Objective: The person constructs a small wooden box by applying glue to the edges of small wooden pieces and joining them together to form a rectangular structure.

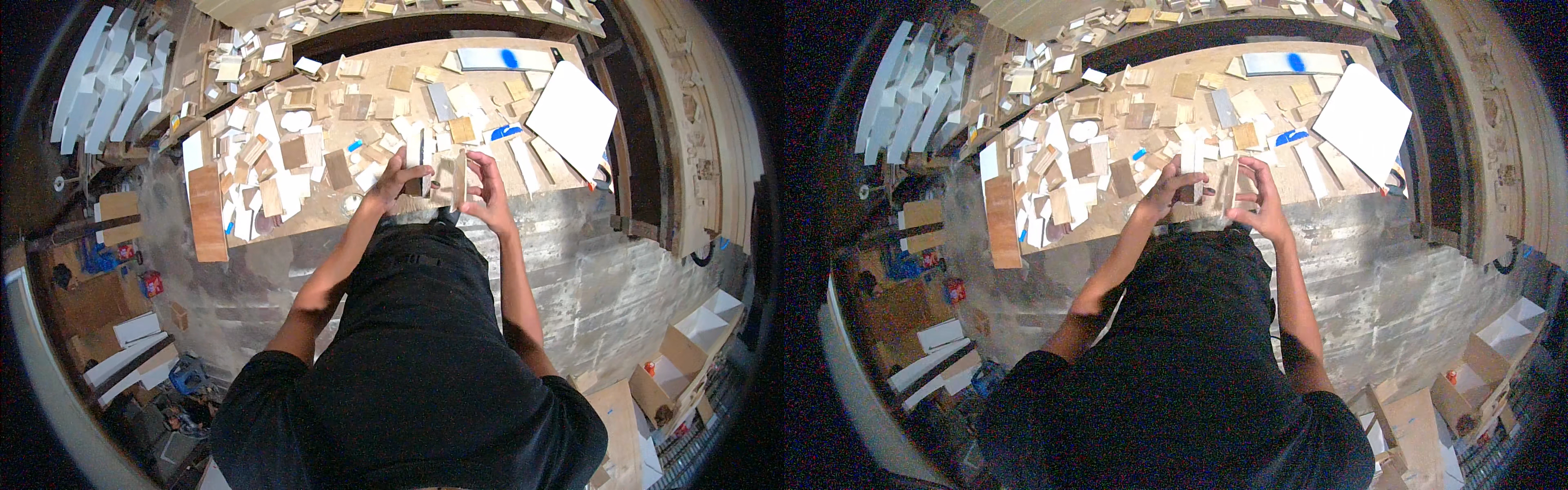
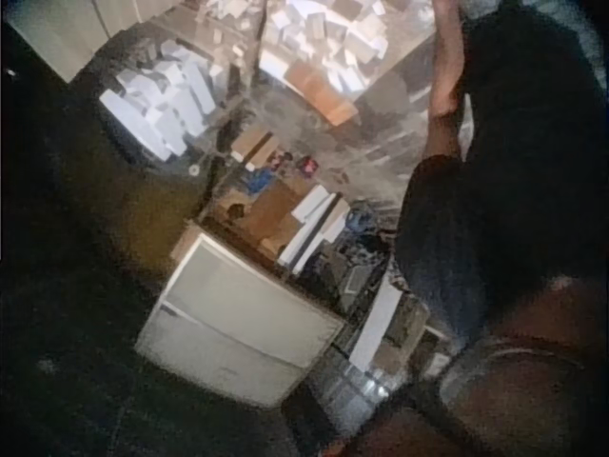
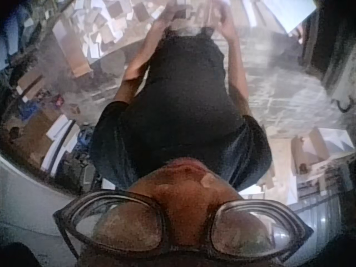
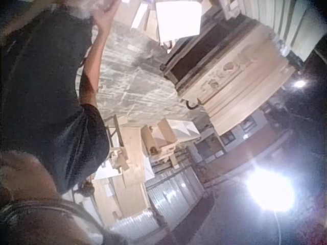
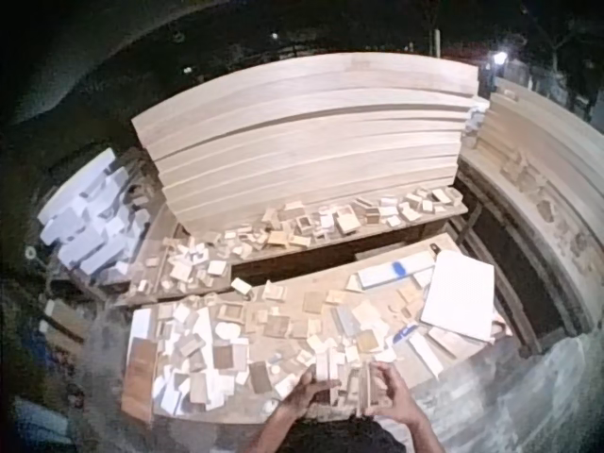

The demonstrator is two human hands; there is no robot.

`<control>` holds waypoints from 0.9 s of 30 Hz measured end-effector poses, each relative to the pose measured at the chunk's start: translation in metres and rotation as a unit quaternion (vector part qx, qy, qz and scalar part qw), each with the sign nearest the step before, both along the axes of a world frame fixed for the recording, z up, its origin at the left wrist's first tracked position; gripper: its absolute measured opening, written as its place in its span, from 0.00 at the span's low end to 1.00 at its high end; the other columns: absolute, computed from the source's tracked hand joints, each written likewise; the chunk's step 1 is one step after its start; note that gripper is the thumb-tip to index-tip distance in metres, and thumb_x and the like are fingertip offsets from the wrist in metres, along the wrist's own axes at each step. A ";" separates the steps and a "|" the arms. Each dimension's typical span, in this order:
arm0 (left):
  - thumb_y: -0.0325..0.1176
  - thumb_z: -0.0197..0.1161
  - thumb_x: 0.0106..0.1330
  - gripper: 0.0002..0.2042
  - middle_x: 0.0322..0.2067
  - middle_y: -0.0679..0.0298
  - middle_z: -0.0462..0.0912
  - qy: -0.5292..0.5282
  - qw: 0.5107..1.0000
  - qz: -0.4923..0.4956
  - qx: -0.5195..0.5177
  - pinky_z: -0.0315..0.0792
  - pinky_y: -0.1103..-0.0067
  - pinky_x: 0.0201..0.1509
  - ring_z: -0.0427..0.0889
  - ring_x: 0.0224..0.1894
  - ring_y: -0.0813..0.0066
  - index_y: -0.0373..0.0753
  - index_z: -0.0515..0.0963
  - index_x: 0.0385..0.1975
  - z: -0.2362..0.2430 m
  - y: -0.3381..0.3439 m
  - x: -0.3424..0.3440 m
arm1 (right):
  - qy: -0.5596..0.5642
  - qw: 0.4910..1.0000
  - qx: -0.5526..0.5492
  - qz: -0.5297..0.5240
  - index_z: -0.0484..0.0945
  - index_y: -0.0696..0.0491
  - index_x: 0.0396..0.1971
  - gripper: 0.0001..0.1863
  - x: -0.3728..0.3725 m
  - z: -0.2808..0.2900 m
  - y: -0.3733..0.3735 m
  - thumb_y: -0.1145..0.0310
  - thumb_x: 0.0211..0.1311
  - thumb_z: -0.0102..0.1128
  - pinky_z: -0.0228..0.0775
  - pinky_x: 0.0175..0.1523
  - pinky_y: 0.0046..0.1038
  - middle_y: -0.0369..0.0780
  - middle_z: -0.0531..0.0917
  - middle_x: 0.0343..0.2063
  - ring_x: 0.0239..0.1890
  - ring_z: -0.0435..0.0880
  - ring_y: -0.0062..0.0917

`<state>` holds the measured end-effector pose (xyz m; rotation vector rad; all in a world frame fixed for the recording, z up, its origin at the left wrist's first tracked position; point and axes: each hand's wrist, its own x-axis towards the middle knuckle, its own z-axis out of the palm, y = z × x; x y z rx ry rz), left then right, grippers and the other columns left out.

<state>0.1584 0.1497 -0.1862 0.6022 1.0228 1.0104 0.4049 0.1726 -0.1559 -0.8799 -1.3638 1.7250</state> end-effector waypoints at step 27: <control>0.41 0.78 0.55 0.40 0.55 0.62 0.77 0.110 0.985 -0.043 0.127 0.67 0.73 0.65 0.75 0.57 0.71 0.38 0.65 0.66 0.079 -0.004 0.013 | -0.158 0.952 0.262 0.020 0.68 0.50 0.64 0.55 -0.025 0.109 0.002 0.52 0.31 0.88 0.71 0.66 0.48 0.48 0.64 0.68 0.70 0.68 0.45</control>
